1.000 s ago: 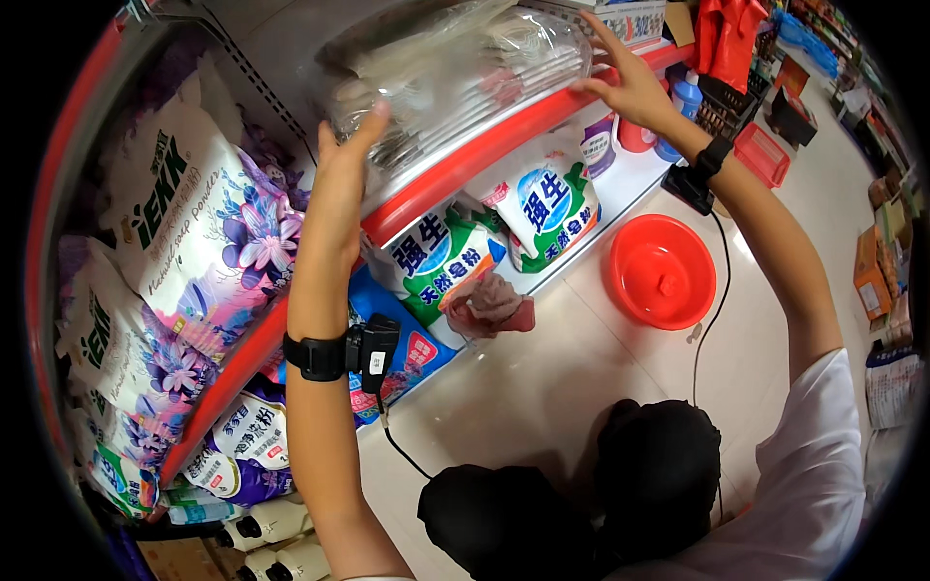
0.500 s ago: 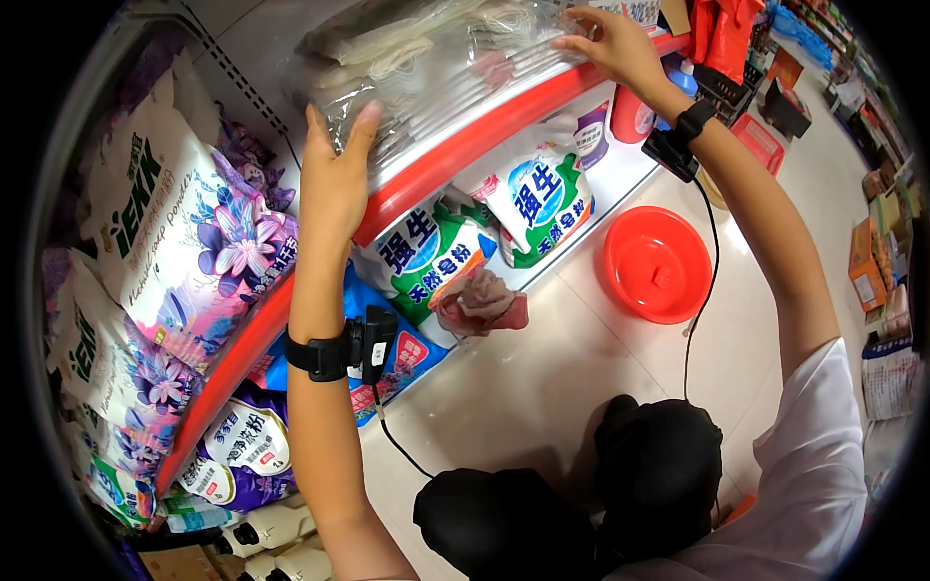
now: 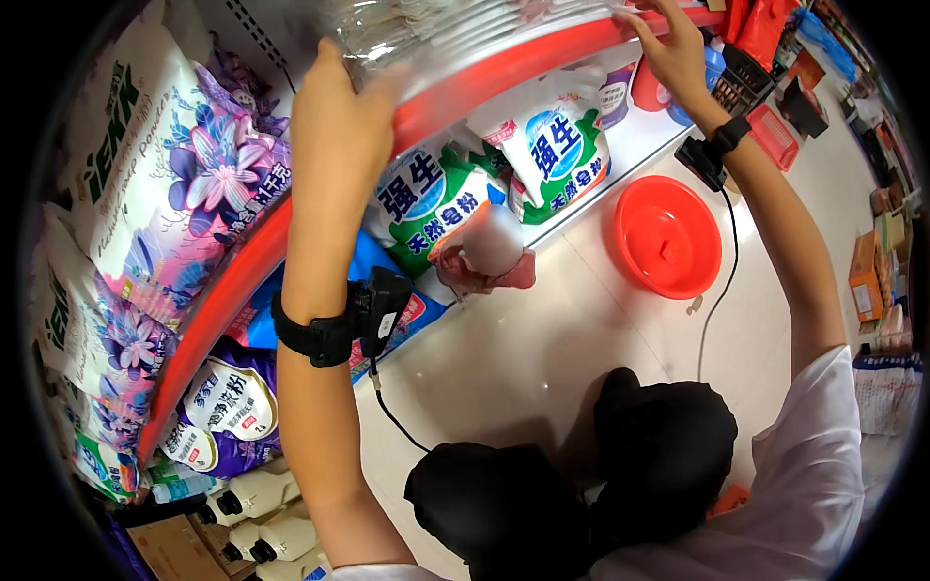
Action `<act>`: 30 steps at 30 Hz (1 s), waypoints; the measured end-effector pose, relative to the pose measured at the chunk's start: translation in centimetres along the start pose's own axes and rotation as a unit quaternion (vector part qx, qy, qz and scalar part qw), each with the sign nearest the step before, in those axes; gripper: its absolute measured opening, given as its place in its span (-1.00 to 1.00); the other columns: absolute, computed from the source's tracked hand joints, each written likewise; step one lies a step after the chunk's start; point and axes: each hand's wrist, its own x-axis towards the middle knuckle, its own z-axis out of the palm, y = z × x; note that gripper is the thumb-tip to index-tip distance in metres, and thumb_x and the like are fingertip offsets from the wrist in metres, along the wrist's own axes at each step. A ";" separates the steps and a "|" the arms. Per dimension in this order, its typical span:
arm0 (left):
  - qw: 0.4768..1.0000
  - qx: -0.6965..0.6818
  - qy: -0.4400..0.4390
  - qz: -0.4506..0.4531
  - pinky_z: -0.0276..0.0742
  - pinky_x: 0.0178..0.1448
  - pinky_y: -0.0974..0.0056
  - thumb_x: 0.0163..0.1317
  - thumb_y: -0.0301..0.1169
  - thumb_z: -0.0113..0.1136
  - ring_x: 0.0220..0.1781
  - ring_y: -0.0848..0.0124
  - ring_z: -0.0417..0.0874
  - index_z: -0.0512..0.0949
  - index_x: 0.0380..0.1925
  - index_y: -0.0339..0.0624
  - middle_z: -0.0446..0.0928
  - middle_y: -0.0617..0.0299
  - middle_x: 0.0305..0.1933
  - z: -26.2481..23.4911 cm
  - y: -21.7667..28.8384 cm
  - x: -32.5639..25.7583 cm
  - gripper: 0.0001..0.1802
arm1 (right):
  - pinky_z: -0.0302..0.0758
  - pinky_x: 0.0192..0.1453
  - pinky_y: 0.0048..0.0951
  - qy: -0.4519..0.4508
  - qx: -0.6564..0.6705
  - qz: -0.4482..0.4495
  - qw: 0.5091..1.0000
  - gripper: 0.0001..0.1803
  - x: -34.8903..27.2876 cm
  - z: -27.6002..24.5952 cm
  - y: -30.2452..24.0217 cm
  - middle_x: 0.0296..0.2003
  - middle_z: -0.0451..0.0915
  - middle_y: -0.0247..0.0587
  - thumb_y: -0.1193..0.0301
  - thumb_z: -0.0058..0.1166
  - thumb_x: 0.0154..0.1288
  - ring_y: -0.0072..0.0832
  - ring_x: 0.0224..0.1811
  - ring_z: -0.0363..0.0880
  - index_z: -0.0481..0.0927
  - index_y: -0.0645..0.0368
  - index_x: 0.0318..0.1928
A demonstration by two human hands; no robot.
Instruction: The person wipes grocery store shelves with a cloth and organizes various packaged items, including bags of laundry detergent, plastic bags, and boxed snacks.
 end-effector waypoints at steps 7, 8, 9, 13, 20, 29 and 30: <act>0.994 0.105 0.041 0.004 0.56 0.14 0.08 0.27 -0.30 0.30 0.04 -0.06 0.69 0.49 0.13 -0.51 0.65 -0.26 -0.02 0.5 -0.1 -0.2 -0.45 | 0.54 0.04 -0.37 -0.001 -0.002 -0.115 0.993 -0.58 -4.3 0.5 -1.6 -0.09 0.67 -0.11 0.52 0.25 0.30 -0.33 -0.06 0.65 0.56 0.19 0.18; 0.995 0.094 0.035 -0.011 0.55 0.09 0.13 0.28 -0.29 0.29 -0.04 0.02 0.72 0.55 0.07 -0.42 0.68 -0.16 -0.08 0.6 0.6 -0.3 -0.53 | 0.52 0.14 -0.34 -0.014 -0.010 -0.151 0.988 -0.51 -5.9 0.5 -2.2 -0.03 0.66 -0.07 0.54 0.28 0.27 -0.24 0.03 0.64 0.55 0.17 0.22; 0.996 0.085 0.030 -0.028 0.54 0.04 0.17 0.30 -0.28 0.28 -0.11 0.10 0.74 0.60 0.01 -0.32 0.72 -0.06 -0.14 0.7 0.7 -0.6 -0.62 | 0.54 0.14 -0.30 -0.059 -0.003 -0.142 0.988 -0.61 -8.1 0.8 -3.4 0.03 0.65 -0.13 0.58 0.24 0.21 -0.14 0.05 0.64 0.60 0.16 0.08; 0.994 0.095 0.058 -0.012 0.53 0.16 0.15 0.30 -0.23 0.29 0.03 0.07 0.71 0.53 0.12 -0.39 0.66 -0.18 0.02 0.8 2.3 -1.4 -0.48 | 0.59 -0.01 -0.17 -0.328 0.105 -0.121 0.931 -0.74 -15.2 1.7 -8.5 -0.14 0.67 -0.15 0.43 0.23 0.29 -0.12 -0.13 0.65 0.62 0.15 -0.02; 0.946 -0.045 0.252 0.198 0.38 0.47 0.10 0.33 -0.54 0.24 0.39 0.13 0.50 0.40 0.28 -0.51 0.45 -0.19 0.34 1.1 3.9 -6.6 -0.46 | 0.61 0.00 -0.18 -0.509 0.074 -0.047 0.856 -0.58 -22.8 7.6 -12.0 -0.13 0.68 -0.18 0.22 0.27 0.25 -0.15 -0.01 0.64 0.64 0.04 0.09; 0.855 0.242 0.371 0.268 0.63 -0.14 0.08 0.45 -0.26 -0.04 -0.28 0.12 0.63 0.53 -0.13 -0.33 0.62 -0.04 -0.26 -11.0 3.3 -21.5 -0.68 | 0.61 -0.11 -0.25 -0.545 0.052 -0.138 0.825 -0.85 -27.4 17.1 -11.8 -0.28 0.72 -0.20 0.31 0.26 0.10 -0.17 -0.10 0.68 0.72 0.09 -0.36; 0.893 0.033 0.331 0.304 0.52 0.09 0.11 0.43 -0.15 0.01 -0.06 0.26 0.58 0.52 -0.01 -0.09 0.59 0.14 -0.06 -12.2 4.9 -22.3 -0.68 | 0.61 -0.15 -0.24 -0.526 0.014 -0.222 0.821 -0.87 -26.0 17.1 -13.0 -0.31 0.73 -0.19 0.34 0.23 0.08 -0.18 -0.13 0.70 0.72 0.10 -0.49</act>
